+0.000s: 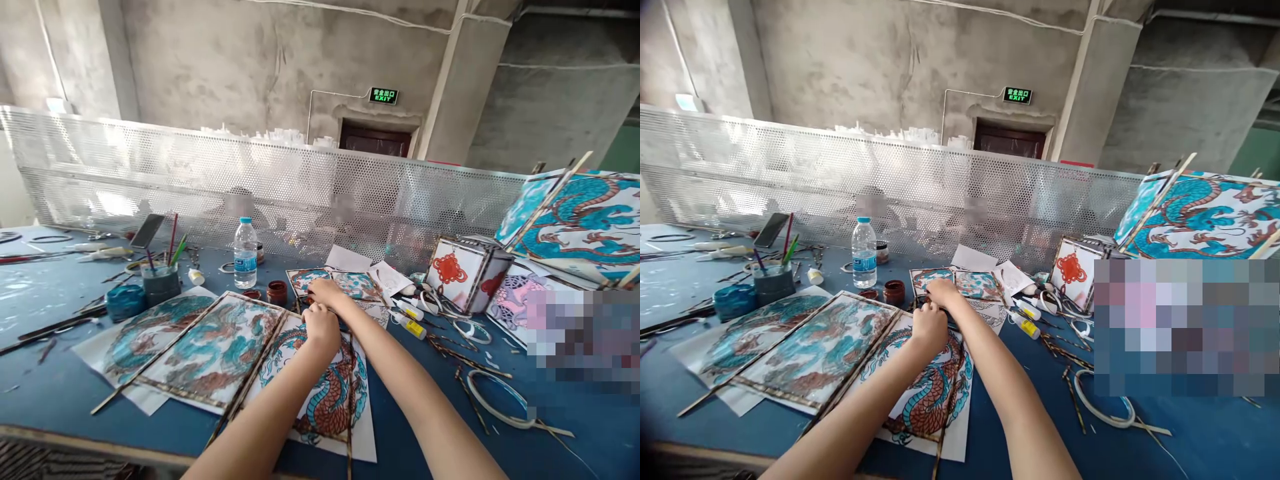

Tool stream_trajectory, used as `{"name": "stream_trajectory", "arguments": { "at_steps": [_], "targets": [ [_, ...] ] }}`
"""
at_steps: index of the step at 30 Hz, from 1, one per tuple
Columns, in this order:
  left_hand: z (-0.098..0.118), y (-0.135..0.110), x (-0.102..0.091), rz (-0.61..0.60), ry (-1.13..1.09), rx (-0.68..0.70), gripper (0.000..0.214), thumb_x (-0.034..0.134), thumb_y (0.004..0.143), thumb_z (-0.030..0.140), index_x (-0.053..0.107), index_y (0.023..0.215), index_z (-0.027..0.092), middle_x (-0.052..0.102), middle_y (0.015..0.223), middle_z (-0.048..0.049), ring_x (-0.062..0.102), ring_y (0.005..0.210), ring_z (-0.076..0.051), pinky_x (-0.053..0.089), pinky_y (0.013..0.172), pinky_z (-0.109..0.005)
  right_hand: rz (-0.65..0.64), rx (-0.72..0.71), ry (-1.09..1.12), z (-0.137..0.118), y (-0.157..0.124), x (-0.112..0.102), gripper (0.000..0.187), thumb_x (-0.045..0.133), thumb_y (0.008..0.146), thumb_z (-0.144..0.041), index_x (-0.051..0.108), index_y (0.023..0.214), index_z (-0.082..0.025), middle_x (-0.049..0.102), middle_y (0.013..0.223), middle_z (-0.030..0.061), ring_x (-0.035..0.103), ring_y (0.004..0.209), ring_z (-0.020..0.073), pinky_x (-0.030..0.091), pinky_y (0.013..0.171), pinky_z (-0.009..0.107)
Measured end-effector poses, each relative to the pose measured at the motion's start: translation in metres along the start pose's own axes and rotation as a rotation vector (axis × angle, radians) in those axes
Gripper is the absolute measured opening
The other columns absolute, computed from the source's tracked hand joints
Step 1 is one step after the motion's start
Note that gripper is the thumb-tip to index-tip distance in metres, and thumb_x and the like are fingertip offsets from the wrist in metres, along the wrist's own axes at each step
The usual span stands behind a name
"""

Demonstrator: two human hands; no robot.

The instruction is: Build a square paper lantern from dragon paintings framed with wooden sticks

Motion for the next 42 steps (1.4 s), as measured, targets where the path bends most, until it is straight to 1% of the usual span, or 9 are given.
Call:
{"name": "stream_trajectory", "arguments": {
  "at_steps": [4,8,12,16,22,30,36,39,42],
  "targets": [
    [-0.001,-0.001,0.004,-0.04,0.017,-0.009,0.04,0.043,0.083,0.019,0.055,0.118,0.005,0.052,0.12,-0.0228,0.048,0.104,-0.031,0.041,0.076,-0.039,-0.032,0.015,-0.006,-0.003,0.003,-0.004,0.02,0.047,0.088,-0.023,0.062,0.097,-0.013,0.063,0.104,0.0095,0.058,0.098,0.0208,0.045,0.085,0.039],
    [-0.001,-0.002,0.004,-0.065,0.037,-0.012,0.041,0.044,0.082,0.02,0.054,0.119,0.006,0.051,0.121,-0.0214,0.048,0.104,-0.03,0.042,0.075,-0.038,0.024,0.095,0.047,0.005,0.001,-0.016,0.023,0.046,0.09,-0.027,0.055,0.106,-0.013,0.062,0.104,0.0084,0.06,0.093,0.0192,0.045,0.083,0.039],
    [-0.001,-0.002,0.004,-0.082,0.055,-0.018,0.041,0.044,0.082,0.021,0.053,0.12,0.007,0.051,0.121,-0.0214,0.048,0.104,-0.03,0.042,0.075,-0.037,0.148,0.184,0.205,0.028,-0.005,-0.034,0.018,0.039,0.09,-0.021,0.049,0.104,-0.013,0.066,0.09,0.0125,0.063,0.084,0.0224,0.046,0.072,0.032],
    [-0.001,-0.001,0.006,-0.095,0.064,-0.017,0.041,0.045,0.082,0.022,0.053,0.12,0.006,0.051,0.12,-0.0221,0.047,0.105,-0.03,0.042,0.075,-0.037,0.314,0.228,0.485,0.057,-0.01,-0.055,0.016,0.033,0.091,-0.021,0.046,0.101,-0.016,0.066,0.08,0.0062,0.065,0.069,0.0152,0.047,0.063,0.024],
    [-0.001,0.001,0.008,-0.09,0.061,-0.015,0.042,0.048,0.081,0.023,0.053,0.12,0.008,0.052,0.12,-0.0216,0.047,0.106,-0.031,0.042,0.077,-0.037,0.547,0.23,0.861,0.095,-0.031,-0.1,0.018,0.06,0.073,-0.027,0.047,0.081,-0.018,0.063,0.072,-0.0002,0.065,0.064,0.0133,0.049,0.055,0.021],
    [-0.003,0.002,0.006,-0.072,0.043,-0.009,0.046,0.056,0.076,0.025,0.054,0.118,0.007,0.052,0.119,-0.0225,0.048,0.106,-0.031,0.043,0.077,-0.036,0.817,0.302,1.069,0.15,-0.118,-0.191,0.037,0.068,0.058,-0.045,0.049,0.073,-0.017,0.056,0.06,-0.0035,0.052,0.043,0.0081,0.028,0.034,0.016],
    [-0.003,0.004,0.006,-0.058,0.031,-0.003,0.038,0.048,0.08,0.018,0.057,0.115,0.008,0.053,0.12,-0.0223,0.047,0.108,-0.031,0.043,0.078,-0.037,0.88,0.427,1.012,0.186,-0.199,-0.234,0.039,0.075,0.048,-0.039,0.053,0.069,-0.015,0.051,0.05,-0.0066,0.038,0.037,0.0041,0.028,0.038,0.018],
    [-0.003,0.005,0.005,-0.055,0.023,0.003,0.036,0.046,0.081,0.017,0.058,0.112,0.007,0.053,0.12,-0.0227,0.047,0.108,-0.031,0.043,0.078,-0.038,0.852,0.485,0.948,0.183,-0.231,-0.239,0.037,0.073,0.052,-0.04,0.054,0.071,-0.016,0.051,0.052,-0.0054,0.04,0.039,0.0055,0.029,0.039,0.019],
    [-0.003,0.005,0.005,-0.056,0.018,0.006,0.035,0.047,0.08,0.018,0.059,0.112,0.008,0.054,0.119,-0.0218,0.048,0.107,-0.03,0.044,0.078,-0.037,0.829,0.411,0.641,0.142,-0.265,-0.237,0.027,0.067,0.065,-0.038,0.057,0.077,-0.016,0.061,0.069,0.0009,0.049,0.043,0.0086,0.036,0.043,0.022]
  ]
}}
Point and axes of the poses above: each hand's wrist, its own y-axis towards the middle knuckle, its own x-axis out of the palm, z = x × y, the point moved 10 cm from there along y, towards the middle knuckle
